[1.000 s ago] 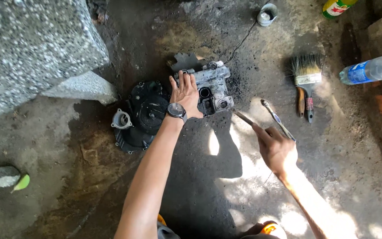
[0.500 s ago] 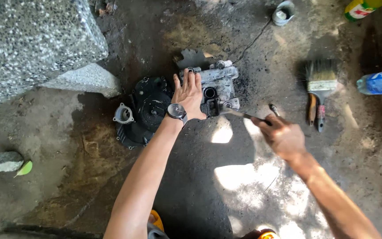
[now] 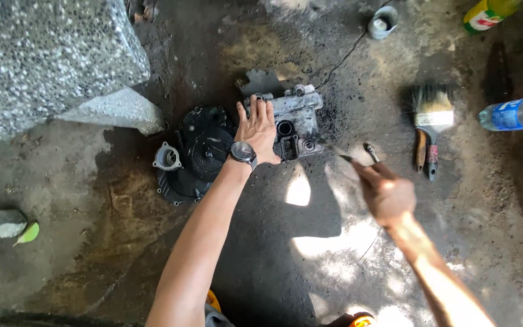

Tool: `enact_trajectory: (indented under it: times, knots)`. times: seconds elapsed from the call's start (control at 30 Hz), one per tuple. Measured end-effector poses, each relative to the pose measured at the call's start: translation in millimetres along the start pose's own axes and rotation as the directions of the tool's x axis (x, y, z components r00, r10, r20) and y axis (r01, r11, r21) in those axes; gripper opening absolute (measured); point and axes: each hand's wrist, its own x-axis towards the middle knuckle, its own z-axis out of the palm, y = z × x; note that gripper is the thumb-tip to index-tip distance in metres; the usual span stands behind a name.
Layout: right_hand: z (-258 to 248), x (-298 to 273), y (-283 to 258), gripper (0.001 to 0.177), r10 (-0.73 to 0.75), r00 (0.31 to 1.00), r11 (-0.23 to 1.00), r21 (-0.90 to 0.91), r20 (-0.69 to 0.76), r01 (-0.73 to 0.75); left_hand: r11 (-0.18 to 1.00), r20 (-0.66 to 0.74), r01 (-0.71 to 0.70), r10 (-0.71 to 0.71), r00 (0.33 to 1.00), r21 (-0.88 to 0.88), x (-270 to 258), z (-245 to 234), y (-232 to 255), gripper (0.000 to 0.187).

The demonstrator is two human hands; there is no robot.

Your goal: The person cleans a motorcycle engine component using a screwdriver and brush.

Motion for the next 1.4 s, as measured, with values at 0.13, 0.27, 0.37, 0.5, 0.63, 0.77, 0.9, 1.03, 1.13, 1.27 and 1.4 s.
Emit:
enact_trajectory:
  times: [0.13, 0.27, 0.37, 0.5, 0.63, 0.77, 0.9, 1.03, 1.13, 1.27, 1.4]
  knots:
    - [21.9, 1.2, -22.7, 0.025, 0.045, 0.995, 0.996, -0.083, 0.092, -0.037, 1.000, 0.007, 0.007, -0.007, 1.000, -0.013, -3.4, -7.8, 0.3, 0.147]
    - [19.1, -12.6, -26.2, 0.024, 0.008, 0.997, 0.995, -0.104, 0.073, 0.000, 1.000, -0.002, -0.007, 0.007, 1.000, -0.011, -5.7, -9.1, 1.3, 0.145]
    - [19.0, -8.4, -28.2, 0.022, 0.064, 0.995, 0.990, -0.129, 0.082, -0.053, 1.000, -0.008, -0.003, 0.003, 1.000, -0.027, -5.7, -9.1, 0.8, 0.145]
    - [10.3, -4.8, -51.7, 0.027, 0.061, 0.994, 0.967, -0.252, 0.095, -0.035, 1.000, -0.016, -0.005, 0.006, 1.000, 0.005, -6.8, -9.6, 1.2, 0.146]
    - [4.0, 2.1, -57.8, 0.029, 0.194, 0.940, 0.949, -0.298, 0.279, -0.107, 1.000, 0.037, 0.003, -0.004, 0.999, 0.025, -1.7, -3.4, 1.4, 0.151]
    - [10.0, 1.7, -58.1, 0.040, 0.026, 0.984, 0.932, -0.360, 0.175, 0.039, 1.000, 0.021, -0.002, 0.002, 1.000, 0.023, -1.4, -3.0, 0.9, 0.151]
    - [-6.7, 6.3, -64.6, 0.034, 0.186, 0.917, 0.929, -0.366, 0.352, -0.048, 1.000, 0.032, 0.001, -0.002, 0.999, 0.015, -2.3, -2.9, 0.9, 0.150]
    - [1.0, 2.7, -66.3, 0.039, 0.179, 0.927, 0.923, -0.382, 0.330, -0.043, 1.000, 0.030, -0.009, 0.008, 1.000, 0.024, -0.8, -0.8, 1.0, 0.151]
    - [8.4, -8.0, -55.4, 0.052, 0.051, 0.962, 0.932, -0.358, 0.267, 0.050, 0.999, 0.012, -0.009, 0.009, 1.000, 0.035, -0.2, -4.1, 1.8, 0.150]
    - [7.6, 8.7, -61.9, 0.052, 0.111, 0.933, 0.910, -0.412, 0.343, 0.043, 0.999, 0.013, -0.005, 0.004, 1.000, 0.039, 0.4, -4.4, 0.3, 0.148]
    - [1.2, 5.9, -58.3, 0.044, 0.148, 0.954, 0.897, -0.441, 0.262, -0.018, 1.000, 0.014, 0.014, -0.014, 1.000, 0.005, -2.7, -6.0, 2.7, 0.146]
